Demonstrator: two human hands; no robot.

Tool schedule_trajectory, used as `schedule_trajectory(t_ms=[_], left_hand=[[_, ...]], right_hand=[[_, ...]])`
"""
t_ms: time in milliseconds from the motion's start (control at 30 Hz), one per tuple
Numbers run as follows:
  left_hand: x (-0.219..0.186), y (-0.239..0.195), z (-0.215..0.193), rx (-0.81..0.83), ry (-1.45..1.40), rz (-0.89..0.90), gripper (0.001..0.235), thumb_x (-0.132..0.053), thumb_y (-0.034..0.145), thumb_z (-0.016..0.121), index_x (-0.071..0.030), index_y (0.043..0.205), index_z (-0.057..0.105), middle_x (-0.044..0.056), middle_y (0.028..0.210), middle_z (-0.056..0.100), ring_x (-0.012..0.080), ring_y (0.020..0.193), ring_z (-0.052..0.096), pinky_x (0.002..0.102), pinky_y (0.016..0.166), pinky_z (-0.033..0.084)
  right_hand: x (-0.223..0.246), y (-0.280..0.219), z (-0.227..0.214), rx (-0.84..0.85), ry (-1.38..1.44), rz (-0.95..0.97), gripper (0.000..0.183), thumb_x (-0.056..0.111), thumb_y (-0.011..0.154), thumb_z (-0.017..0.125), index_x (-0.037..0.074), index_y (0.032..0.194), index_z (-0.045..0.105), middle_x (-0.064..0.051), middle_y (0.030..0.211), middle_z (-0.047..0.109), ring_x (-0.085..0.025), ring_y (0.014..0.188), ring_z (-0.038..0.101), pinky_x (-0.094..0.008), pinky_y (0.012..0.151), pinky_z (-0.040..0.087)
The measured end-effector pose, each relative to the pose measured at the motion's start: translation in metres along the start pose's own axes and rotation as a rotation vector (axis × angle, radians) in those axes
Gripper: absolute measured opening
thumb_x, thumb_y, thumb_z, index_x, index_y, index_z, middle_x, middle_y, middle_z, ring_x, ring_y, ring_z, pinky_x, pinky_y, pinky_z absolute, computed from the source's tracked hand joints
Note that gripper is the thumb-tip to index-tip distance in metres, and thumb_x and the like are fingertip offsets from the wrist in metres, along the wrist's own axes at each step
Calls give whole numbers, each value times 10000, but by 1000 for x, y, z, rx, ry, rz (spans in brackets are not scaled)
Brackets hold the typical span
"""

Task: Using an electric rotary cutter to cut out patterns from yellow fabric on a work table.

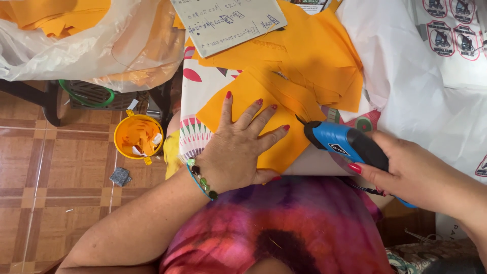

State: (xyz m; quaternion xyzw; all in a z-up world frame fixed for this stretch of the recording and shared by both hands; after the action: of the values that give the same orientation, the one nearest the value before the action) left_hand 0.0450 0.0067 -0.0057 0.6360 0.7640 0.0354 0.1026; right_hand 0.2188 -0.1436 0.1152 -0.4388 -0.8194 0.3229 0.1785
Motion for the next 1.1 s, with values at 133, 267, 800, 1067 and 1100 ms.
schedule_trajectory(t_ms=[133,267,800,1067,1100], left_hand=[[0,0,-1,-19,-19,1,945,-899,760,464,-376,1544,398,74,1637,344,340,1540,220,774,1187,-13],[0,-1,-1,-12,-22,1,955,-901,752,474,-377,1546,390,70,1634,343,339,1539,215,773,1188,-14],[0,1,-7,-6,-52,-22,923,-885,758,480,-390,1533,402,151,1600,354,334,1522,242,754,1190,5],[0,1,-8,9,-44,-21,922,-891,763,472,-382,1529,405,147,1593,358,344,1516,244,755,1191,25],[0,1,-8,10,-44,-22,922,-891,763,472,-382,1529,405,147,1593,358,344,1516,244,755,1191,25]], right_hand=[[1,0,1,-3,-14,4,450,289,929,706,294,1353,558,-99,742,742,-233,609,717,-347,603,542],[3,1,1,-12,-13,-1,408,279,927,715,273,1311,577,-101,740,742,-231,604,743,-348,605,562],[18,4,-1,-48,-65,-32,539,307,915,701,335,1424,524,-113,716,742,-240,604,657,-359,588,487],[18,12,2,-75,-79,-75,464,321,902,701,286,1343,562,-68,797,771,-217,678,709,-345,662,510],[20,12,2,-75,-80,-75,464,321,902,701,286,1343,562,-68,797,771,-217,678,709,-345,662,510]])
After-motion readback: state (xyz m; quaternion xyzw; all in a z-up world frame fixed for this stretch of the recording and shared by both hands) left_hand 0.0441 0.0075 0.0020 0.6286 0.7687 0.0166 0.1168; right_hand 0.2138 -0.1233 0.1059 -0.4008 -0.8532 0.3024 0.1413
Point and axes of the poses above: each hand's wrist, its own y-axis towards the middle knuckle, its own z-axis out of the palm, x = y × z, the point moved 6 cm from there along y, towards the middle knuckle
